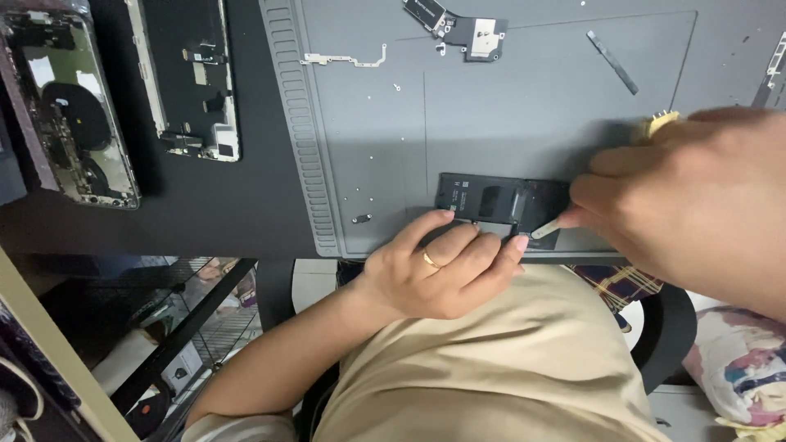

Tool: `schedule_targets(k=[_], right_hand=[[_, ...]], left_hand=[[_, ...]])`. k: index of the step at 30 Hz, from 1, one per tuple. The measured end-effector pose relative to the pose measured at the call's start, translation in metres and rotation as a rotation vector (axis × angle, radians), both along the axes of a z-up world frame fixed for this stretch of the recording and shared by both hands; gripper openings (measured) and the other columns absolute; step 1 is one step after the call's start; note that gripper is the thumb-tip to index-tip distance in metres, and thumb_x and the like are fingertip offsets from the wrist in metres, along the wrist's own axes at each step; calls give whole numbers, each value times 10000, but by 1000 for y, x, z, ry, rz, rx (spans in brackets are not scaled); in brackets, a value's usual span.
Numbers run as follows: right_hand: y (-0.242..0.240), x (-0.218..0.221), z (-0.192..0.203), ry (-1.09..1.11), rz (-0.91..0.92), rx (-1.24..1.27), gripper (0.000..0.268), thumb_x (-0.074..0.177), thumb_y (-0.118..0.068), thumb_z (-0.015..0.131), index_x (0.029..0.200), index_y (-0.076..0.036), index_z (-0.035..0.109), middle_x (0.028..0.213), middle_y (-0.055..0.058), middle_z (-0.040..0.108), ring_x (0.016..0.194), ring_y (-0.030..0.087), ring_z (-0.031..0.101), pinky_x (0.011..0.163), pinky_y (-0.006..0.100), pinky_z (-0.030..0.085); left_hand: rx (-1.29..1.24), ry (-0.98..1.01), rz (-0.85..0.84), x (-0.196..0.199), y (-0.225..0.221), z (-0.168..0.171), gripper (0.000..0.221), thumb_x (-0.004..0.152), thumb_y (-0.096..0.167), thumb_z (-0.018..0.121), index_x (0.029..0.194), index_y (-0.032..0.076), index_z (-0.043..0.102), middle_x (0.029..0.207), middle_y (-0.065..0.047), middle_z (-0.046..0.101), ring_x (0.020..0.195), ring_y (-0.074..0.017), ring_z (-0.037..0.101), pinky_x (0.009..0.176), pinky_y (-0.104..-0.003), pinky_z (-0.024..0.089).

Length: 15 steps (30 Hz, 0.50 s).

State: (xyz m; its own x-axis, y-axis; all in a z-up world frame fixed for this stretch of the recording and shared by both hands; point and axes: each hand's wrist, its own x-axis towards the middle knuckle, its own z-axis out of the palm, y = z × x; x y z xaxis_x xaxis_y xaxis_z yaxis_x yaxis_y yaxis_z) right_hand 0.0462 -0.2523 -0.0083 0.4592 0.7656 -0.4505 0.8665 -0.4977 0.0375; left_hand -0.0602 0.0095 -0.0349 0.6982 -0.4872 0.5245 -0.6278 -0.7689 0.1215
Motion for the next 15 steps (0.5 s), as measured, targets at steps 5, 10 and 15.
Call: schedule_targets(k=[5,10,15], right_hand=[[16,18,10,-71,101,-91,607,1171,-736,408,726,-343,536,742,-157,579,818,164,681,714,346,488],[28,32,12,-68,153,-102,607,1165,-742,358,758,-358,591,741,-182,616,858,176,693,860,346,504],[29,51,6,-135,243,-47,414,1098,-729,469,868,-435,646,764,-196,631,980,155,723,874,368,490]], left_hand=[[-9,18,2,-6,-1,-5,203,1142,376,577,1116,271,749,925,144,667,864,-52,613,971,-279,535],[-14,23,18,-9,0,-7,187,1137,374,581,1120,284,744,942,154,683,884,-43,627,980,-281,540],[-40,23,25,-7,-1,-6,134,1095,354,633,1090,268,735,925,136,674,891,-55,604,964,-278,558]])
